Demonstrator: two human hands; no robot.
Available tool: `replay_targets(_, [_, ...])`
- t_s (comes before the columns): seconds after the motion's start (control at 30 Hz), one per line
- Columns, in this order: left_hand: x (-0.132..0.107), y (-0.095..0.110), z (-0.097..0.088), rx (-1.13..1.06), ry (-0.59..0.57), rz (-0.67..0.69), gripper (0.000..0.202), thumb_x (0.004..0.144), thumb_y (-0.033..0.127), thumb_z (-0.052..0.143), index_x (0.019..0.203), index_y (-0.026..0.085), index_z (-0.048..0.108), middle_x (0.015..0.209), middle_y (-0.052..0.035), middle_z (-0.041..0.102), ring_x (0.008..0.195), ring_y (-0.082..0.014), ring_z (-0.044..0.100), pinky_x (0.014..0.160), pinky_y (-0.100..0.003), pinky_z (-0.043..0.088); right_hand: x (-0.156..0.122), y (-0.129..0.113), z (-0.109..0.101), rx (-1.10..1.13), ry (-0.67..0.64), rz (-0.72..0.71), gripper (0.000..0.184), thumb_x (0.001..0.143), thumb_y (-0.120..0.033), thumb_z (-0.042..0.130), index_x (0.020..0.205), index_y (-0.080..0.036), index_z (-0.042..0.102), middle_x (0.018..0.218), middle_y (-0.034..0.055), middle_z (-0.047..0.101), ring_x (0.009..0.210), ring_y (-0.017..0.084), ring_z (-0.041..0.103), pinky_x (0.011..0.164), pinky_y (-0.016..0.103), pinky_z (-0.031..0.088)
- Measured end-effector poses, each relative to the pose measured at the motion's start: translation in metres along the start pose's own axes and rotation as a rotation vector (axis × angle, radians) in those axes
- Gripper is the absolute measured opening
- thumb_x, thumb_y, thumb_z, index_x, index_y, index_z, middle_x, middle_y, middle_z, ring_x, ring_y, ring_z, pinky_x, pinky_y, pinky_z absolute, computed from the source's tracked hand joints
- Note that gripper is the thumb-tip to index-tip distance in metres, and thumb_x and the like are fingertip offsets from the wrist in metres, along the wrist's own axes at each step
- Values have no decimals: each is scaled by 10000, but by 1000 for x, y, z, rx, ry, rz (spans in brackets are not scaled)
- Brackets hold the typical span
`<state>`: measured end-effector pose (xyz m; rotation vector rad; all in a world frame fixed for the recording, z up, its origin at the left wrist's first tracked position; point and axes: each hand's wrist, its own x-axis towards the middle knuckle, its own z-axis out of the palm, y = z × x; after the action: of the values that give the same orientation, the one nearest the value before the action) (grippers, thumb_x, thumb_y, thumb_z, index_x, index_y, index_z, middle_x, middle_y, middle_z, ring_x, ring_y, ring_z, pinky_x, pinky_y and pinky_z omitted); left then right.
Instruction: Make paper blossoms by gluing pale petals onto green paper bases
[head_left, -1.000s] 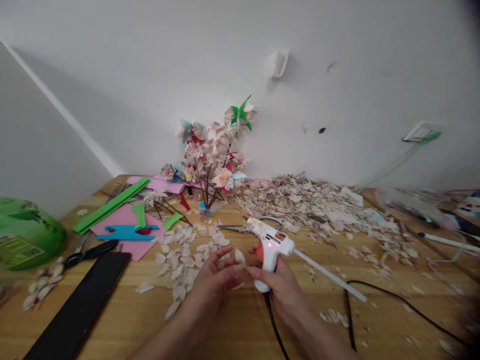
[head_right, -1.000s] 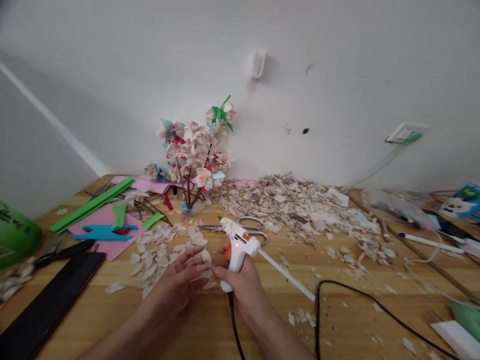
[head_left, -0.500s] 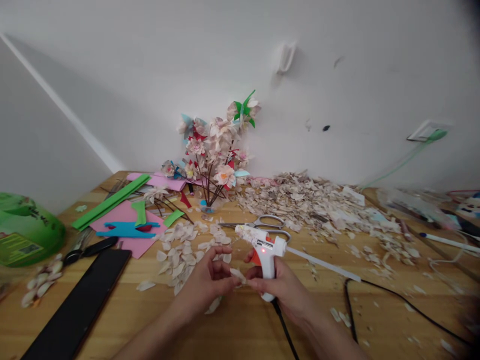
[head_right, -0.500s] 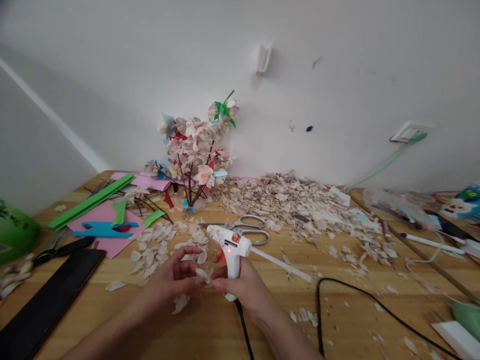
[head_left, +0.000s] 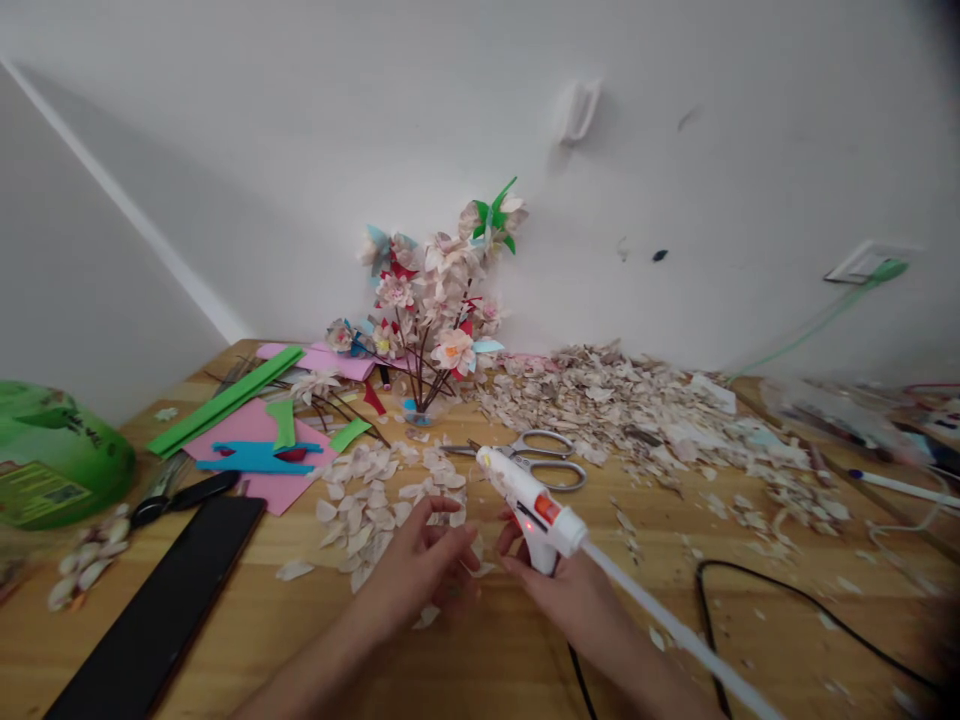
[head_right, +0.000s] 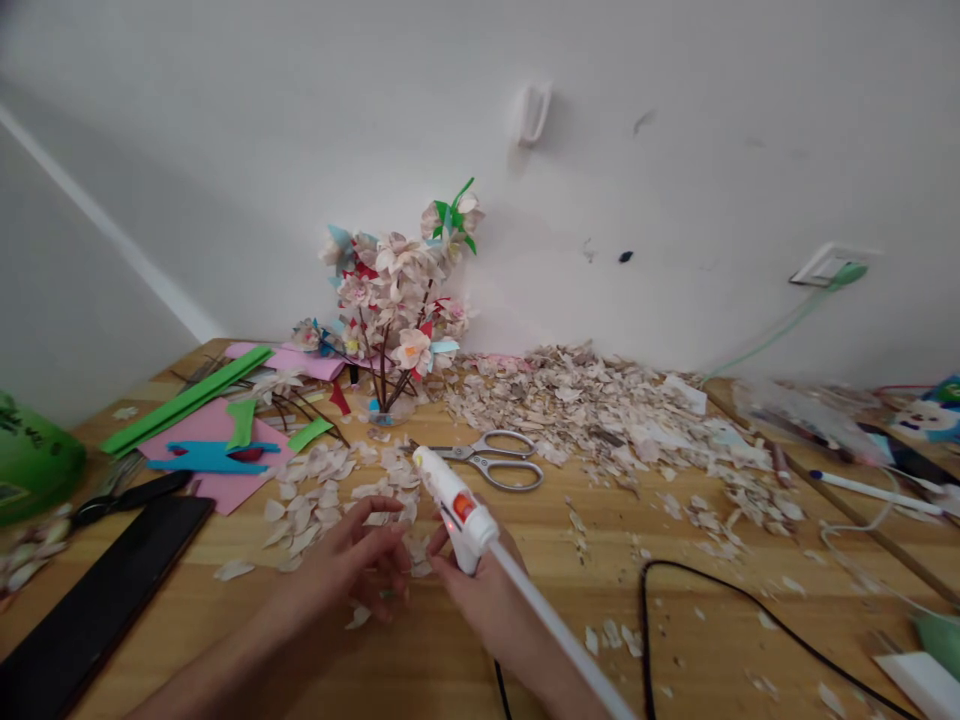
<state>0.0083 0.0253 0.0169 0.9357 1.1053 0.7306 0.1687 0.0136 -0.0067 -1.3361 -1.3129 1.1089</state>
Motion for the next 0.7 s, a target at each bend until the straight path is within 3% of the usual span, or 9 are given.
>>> replay_targets(0.17, [2,1,5,-42,-12,-47,430,652,345,634,959,190,375,632,9,611,517,-157,612,397,-255,493,-5,9,-2,-287,-29,-233,180,696,-170,559,867,-224,548,780,18,635,723,200,625,617,296,502])
replay_targets(0.3, [3,-3,4,-103,10,-11,484,570,244,702,932,190,385,652,11,616,602,-190,649,431,-262,514,-4,6,-6,-380,-16,-351,200,731,-202,539,930,-220,544,813,33,630,726,196,617,603,283,501])
replay_targets(0.53, [3,-2,-5,-90,213,193,445,591,284,698,918,189,411,660,15,596,695,-188,632,479,-254,517,-6,-10,-20,-289,113,-256,124,726,-342,575,727,-221,550,684,5,616,601,172,584,575,282,506])
replay_targets(0.7, [0,1,-17,-8,365,295,427,613,319,680,928,176,431,660,13,578,641,-140,553,460,-224,495,-8,-7,-38,-290,-11,-251,213,681,-403,605,588,-226,533,583,-7,607,525,170,564,506,272,505])
